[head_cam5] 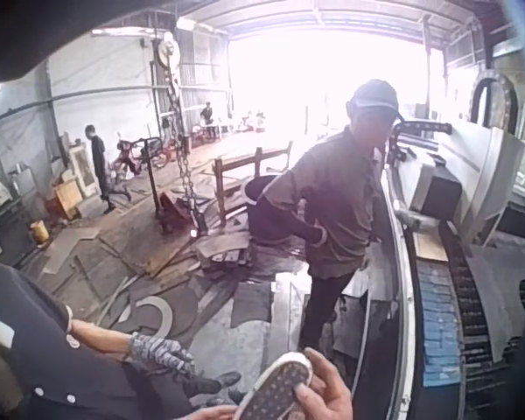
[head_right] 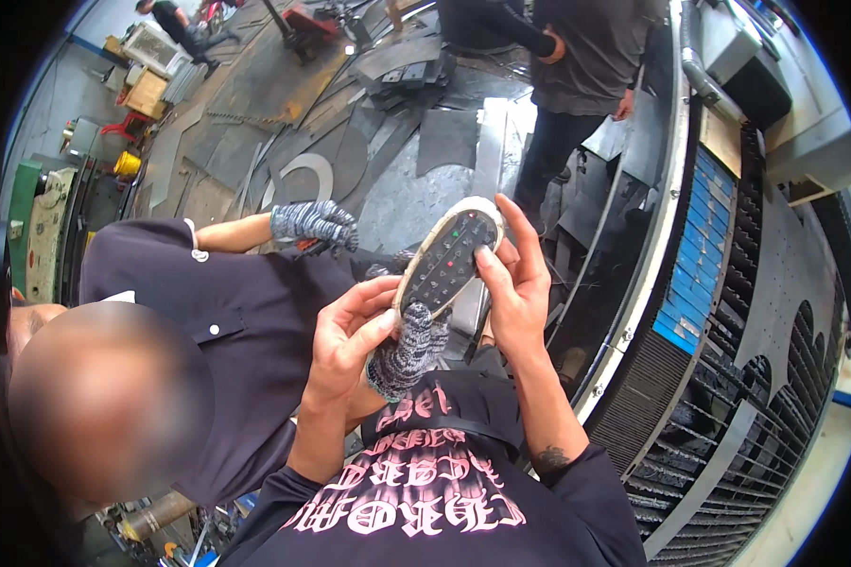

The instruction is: The person presses buttons on a handheld remote control to operate a laser cutting machine, confers with a coworker holding the remote, and uses the remote to control the machine as it cuts metal sheets.

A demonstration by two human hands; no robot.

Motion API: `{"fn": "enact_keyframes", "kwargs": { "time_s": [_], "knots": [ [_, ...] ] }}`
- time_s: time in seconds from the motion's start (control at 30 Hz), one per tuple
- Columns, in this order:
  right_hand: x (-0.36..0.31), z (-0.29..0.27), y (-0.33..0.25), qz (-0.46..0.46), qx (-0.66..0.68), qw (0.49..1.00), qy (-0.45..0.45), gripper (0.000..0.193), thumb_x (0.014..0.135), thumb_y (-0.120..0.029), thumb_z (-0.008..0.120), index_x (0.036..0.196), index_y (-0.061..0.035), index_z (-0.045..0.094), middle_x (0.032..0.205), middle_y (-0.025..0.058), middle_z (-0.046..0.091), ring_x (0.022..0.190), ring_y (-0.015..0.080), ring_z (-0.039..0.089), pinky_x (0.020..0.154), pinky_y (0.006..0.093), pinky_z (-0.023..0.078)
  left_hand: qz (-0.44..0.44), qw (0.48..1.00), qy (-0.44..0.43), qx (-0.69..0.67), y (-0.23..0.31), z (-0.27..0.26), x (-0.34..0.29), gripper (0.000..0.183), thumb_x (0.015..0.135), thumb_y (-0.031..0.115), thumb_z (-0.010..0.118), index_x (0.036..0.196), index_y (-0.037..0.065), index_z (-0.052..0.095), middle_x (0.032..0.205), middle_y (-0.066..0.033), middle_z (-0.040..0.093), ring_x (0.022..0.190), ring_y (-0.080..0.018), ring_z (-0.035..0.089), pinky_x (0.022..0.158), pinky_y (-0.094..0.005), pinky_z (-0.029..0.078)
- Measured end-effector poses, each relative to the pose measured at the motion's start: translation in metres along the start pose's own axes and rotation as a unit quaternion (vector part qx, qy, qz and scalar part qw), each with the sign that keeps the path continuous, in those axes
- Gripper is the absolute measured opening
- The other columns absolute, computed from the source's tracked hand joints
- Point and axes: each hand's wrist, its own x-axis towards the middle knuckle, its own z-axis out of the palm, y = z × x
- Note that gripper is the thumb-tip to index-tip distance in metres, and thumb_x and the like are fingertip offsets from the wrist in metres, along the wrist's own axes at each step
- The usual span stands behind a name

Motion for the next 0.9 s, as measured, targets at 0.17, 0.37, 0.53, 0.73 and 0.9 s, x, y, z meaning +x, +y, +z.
{"fn": "enact_keyframes", "kwargs": {
  "time_s": [0.17,0.37,0.53,0.73,0.9],
  "knots": [
    [0.009,-0.015,-0.042,-0.060,0.057,0.997,-0.004,0.061,0.096,-0.003,0.054,0.152,-0.0041,0.030,0.128,0.0148,0.061,0.111,0.0161,0.061,0.093,0.0294,0.051,0.023,0.999,-0.024,0.003,0.007,0.042,0.022,0.040,0.093,-0.002,0.059,0.133,-0.007,0.052,0.121,-0.0147,0.064,0.111,-0.0165,0.061,0.096,-0.0282,0.048],
    [0.017,-0.056,-0.059,-0.130,0.028,0.989,0.062,0.060,0.096,-0.001,0.052,0.151,0.0005,0.030,0.128,0.0156,0.060,0.113,0.0170,0.060,0.096,0.0293,0.047,0.045,0.996,-0.074,0.028,-0.001,0.088,0.031,0.046,0.093,0.001,0.057,0.137,-0.008,0.047,0.122,-0.0183,0.064,0.109,-0.0197,0.063,0.096,-0.0311,0.048],
    [0.026,-0.090,-0.089,-0.200,0.099,0.965,0.137,0.057,0.097,-0.002,0.050,0.151,-0.0041,0.032,0.125,0.0121,0.062,0.103,0.0129,0.063,0.083,0.0249,0.053,0.064,0.991,-0.091,0.078,-0.017,0.118,0.049,0.048,0.093,0.002,0.056,0.139,-0.004,0.045,0.121,-0.0193,0.064,0.099,-0.0181,0.065,0.090,-0.0309,0.050],
    [0.028,-0.151,-0.094,-0.202,0.074,0.958,0.190,0.058,0.095,-0.002,0.050,0.151,-0.0076,0.036,0.110,0.0024,0.066,0.087,0.0054,0.063,0.076,0.0224,0.054,0.038,0.990,-0.063,0.118,-0.062,0.127,0.062,0.037,0.094,0.001,0.056,0.131,-0.003,0.052,0.116,-0.0163,0.066,0.099,-0.0187,0.065,0.091,-0.0318,0.051],
    [0.016,-0.192,-0.087,-0.136,0.144,0.953,0.227,0.059,0.093,-0.002,0.048,0.151,-0.0082,0.036,0.116,0.0069,0.066,0.095,0.0111,0.066,0.084,0.0288,0.057,0.024,0.983,-0.040,0.180,-0.130,0.104,0.072,0.026,0.095,0.006,0.058,0.119,-0.003,0.059,0.109,-0.0130,0.068,0.094,-0.0171,0.065,0.084,-0.0301,0.051]
  ]
}}
